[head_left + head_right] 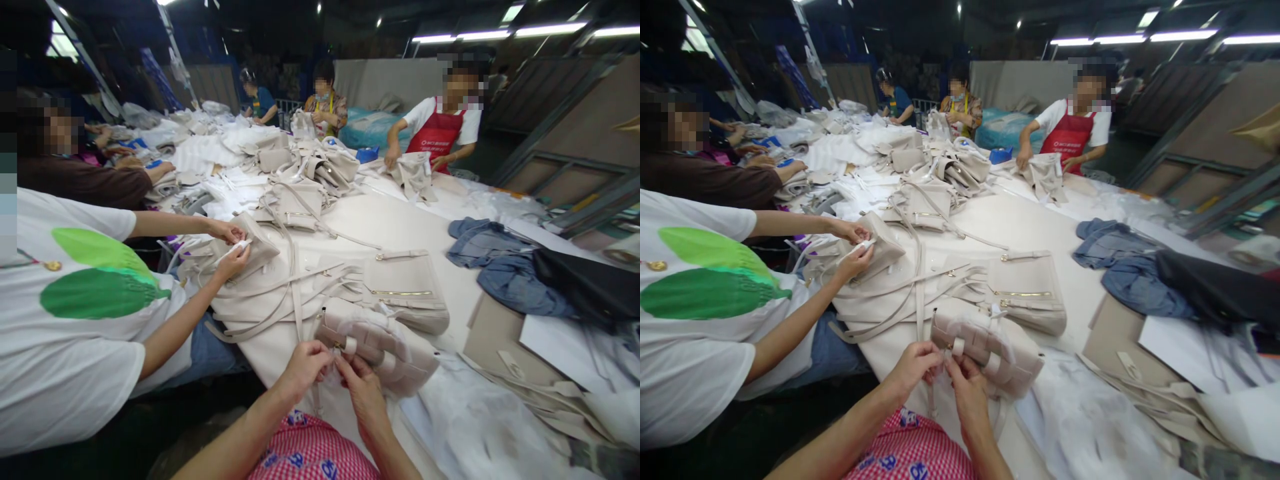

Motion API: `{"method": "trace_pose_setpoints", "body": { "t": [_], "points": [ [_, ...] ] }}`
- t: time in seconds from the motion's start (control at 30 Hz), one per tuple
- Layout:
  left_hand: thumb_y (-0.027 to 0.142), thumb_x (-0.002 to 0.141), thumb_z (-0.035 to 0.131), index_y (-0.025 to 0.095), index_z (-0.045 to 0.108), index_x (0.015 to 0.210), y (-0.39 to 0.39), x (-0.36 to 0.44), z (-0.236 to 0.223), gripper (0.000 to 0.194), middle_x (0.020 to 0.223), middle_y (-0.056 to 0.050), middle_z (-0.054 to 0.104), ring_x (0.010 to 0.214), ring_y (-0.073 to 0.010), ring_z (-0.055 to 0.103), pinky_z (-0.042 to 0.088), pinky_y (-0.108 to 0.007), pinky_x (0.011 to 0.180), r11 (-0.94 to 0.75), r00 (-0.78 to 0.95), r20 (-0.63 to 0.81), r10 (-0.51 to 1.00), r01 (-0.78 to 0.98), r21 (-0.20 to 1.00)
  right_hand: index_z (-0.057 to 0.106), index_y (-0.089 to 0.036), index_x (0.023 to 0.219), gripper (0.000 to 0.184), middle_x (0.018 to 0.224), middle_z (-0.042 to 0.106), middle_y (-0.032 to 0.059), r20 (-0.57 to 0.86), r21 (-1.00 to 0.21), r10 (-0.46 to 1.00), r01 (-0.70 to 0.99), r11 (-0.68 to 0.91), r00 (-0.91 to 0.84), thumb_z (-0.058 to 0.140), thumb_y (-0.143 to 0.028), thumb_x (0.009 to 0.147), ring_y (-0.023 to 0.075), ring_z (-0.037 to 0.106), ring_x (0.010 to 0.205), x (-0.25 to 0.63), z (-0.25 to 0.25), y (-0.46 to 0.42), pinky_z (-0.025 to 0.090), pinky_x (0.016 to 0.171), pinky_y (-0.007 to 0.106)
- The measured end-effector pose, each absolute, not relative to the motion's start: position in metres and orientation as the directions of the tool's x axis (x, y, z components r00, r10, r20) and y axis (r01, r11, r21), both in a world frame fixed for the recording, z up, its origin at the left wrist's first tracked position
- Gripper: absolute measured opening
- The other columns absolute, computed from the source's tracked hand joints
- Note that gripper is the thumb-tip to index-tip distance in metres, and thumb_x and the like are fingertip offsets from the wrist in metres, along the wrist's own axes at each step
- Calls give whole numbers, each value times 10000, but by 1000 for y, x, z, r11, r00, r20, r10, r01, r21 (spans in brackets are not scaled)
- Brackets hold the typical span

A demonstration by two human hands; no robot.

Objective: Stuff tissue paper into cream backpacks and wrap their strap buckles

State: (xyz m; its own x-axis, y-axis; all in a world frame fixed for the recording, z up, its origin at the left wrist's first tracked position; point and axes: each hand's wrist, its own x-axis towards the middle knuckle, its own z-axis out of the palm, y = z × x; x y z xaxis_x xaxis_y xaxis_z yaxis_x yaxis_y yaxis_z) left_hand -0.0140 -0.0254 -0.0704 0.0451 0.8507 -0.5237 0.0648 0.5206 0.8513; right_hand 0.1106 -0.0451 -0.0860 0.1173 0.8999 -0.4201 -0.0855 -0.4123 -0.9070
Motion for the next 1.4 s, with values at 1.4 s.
{"method": "trace_pose_setpoints", "body": {
  "t": [1.4],
  "points": [
    [398, 613, 721, 142, 562, 611, -34, -4, -92, 301, 517, 37, 508, 436, -73, 441, 307, -209, 436, 592, 121, -583, 803, -275, 758, 568, -121, 1189, 495, 493, 496, -68, -316, -947, 949, 65, -314, -23, 548, -398, 780, 110, 442, 405, 111, -103, -62, 385, 417, 223]
  ]
}}
